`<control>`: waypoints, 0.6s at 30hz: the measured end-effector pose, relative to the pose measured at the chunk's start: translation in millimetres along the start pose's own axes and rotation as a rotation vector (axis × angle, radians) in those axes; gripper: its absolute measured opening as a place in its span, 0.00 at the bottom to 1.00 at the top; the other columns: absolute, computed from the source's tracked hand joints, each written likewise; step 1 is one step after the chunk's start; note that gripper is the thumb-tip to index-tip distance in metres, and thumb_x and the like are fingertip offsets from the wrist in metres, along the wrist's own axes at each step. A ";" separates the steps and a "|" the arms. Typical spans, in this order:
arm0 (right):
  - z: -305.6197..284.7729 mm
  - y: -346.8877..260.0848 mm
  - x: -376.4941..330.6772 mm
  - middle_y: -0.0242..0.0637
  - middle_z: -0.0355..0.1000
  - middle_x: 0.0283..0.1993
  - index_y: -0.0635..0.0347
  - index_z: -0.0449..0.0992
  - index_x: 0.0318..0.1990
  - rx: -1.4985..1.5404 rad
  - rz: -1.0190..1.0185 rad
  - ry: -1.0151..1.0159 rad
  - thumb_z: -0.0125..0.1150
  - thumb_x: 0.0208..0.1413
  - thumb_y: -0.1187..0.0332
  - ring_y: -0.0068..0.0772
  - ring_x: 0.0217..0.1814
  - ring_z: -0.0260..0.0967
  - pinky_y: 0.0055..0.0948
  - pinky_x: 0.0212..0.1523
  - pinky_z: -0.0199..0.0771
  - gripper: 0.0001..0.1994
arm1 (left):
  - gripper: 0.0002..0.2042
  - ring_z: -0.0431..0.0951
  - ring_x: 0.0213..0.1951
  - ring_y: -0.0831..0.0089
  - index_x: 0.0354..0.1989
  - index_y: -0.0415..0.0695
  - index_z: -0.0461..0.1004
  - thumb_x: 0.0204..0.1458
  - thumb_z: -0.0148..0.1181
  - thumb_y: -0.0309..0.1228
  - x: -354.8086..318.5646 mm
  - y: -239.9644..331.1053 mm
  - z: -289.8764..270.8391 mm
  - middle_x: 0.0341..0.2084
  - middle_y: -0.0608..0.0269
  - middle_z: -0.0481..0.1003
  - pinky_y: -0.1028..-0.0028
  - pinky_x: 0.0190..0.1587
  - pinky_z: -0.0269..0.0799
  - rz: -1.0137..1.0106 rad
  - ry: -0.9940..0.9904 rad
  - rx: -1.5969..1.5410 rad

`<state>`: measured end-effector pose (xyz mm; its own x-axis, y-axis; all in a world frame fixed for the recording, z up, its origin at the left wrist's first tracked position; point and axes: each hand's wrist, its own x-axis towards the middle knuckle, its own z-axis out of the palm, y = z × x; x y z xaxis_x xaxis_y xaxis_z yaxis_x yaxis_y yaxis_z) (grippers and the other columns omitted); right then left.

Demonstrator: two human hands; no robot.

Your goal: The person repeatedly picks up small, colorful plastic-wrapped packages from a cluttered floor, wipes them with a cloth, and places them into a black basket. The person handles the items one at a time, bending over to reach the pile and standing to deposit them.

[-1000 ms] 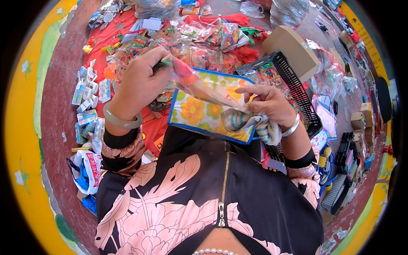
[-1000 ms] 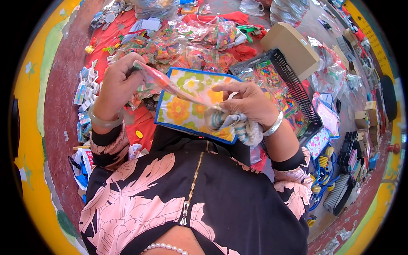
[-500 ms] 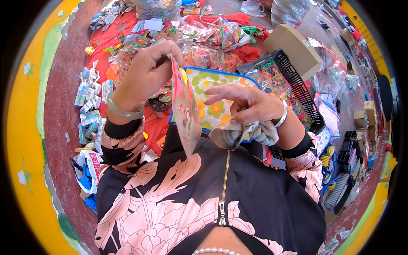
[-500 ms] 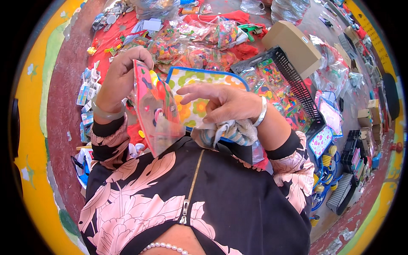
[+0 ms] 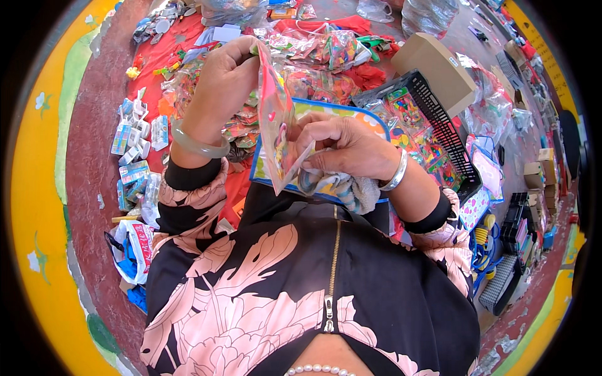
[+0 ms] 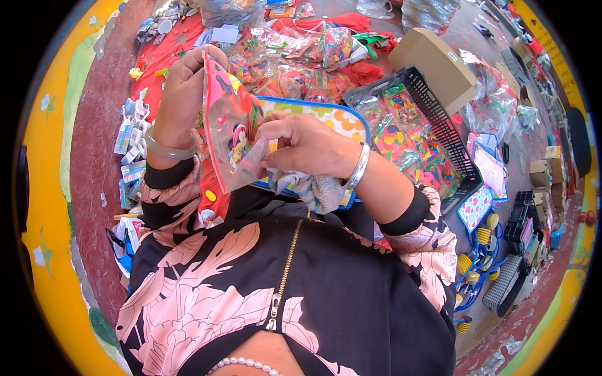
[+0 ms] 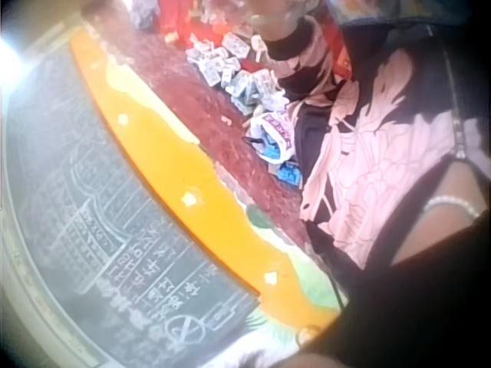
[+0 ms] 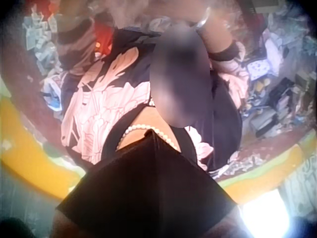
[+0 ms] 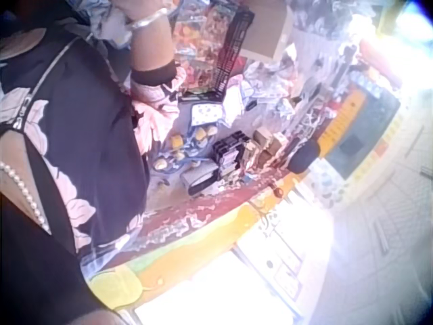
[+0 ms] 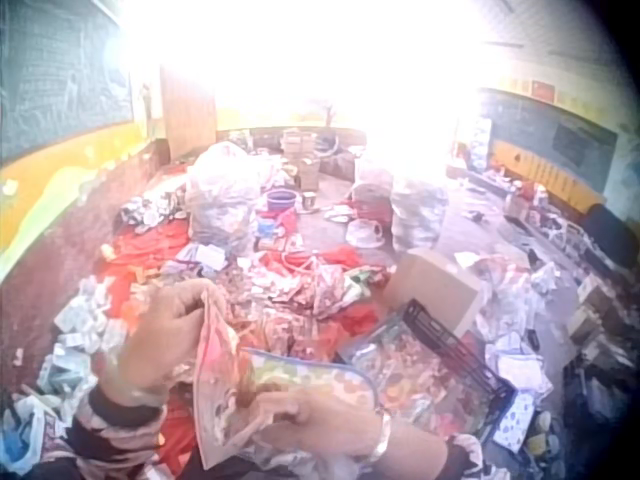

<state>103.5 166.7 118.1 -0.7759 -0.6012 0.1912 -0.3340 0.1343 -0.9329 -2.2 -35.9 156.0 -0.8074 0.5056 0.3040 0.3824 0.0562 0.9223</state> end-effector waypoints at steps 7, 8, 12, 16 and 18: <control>-18.0 -9.2 -36.4 0.31 0.70 0.36 0.61 0.71 0.35 0.121 -0.022 0.489 0.52 0.58 0.77 0.20 0.36 0.69 0.20 0.36 0.68 0.02 | 0.07 0.72 0.33 0.84 0.38 0.40 0.72 0.52 0.54 0.25 -6.1 -8.0 -22.4 0.31 0.70 0.73 0.83 0.36 0.67 -0.054 -0.036 -0.035; -29.2 -17.0 -49.5 0.31 0.70 0.38 0.61 0.69 0.40 0.269 0.296 0.532 0.49 0.59 0.77 0.20 0.36 0.71 0.20 0.35 0.72 0.05 | 0.08 0.73 0.33 0.84 0.40 0.40 0.73 0.51 0.55 0.25 -8.1 -12.4 -27.2 0.32 0.70 0.74 0.82 0.36 0.68 -0.067 -0.062 -0.050; -46.0 -38.4 -69.1 0.32 0.71 0.29 0.60 0.65 0.42 0.316 0.237 0.695 0.49 0.61 0.74 0.23 0.24 0.73 0.19 0.24 0.71 0.04 | 0.14 0.74 0.32 0.83 0.45 0.39 0.72 0.49 0.56 0.23 -21.1 -10.7 -13.6 0.34 0.68 0.76 0.80 0.36 0.70 -0.255 -0.044 -0.298; -49.5 -45.5 -83.9 0.32 0.71 0.29 0.60 0.65 0.42 0.145 0.341 0.642 0.48 0.61 0.74 0.24 0.24 0.73 0.17 0.23 0.70 0.04 | 0.13 0.75 0.31 0.84 0.46 0.40 0.72 0.49 0.58 0.24 -31.2 -25.2 -1.8 0.33 0.69 0.77 0.84 0.31 0.68 -0.229 -0.114 -0.303; -49.1 -49.8 -90.3 0.32 0.71 0.28 0.60 0.65 0.42 0.139 0.394 0.619 0.48 0.61 0.74 0.23 0.24 0.73 0.17 0.23 0.70 0.04 | 0.07 0.71 0.26 0.88 0.40 0.40 0.72 0.53 0.56 0.25 -36.8 -33.0 3.3 0.27 0.72 0.74 0.85 0.26 0.64 -0.211 -0.081 -0.274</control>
<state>163.9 253.1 162.3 -0.9973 0.0295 -0.0668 0.0699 0.1230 -0.9899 16.4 -53.5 113.6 -0.8132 0.5750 0.0905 0.0675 -0.0612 0.9958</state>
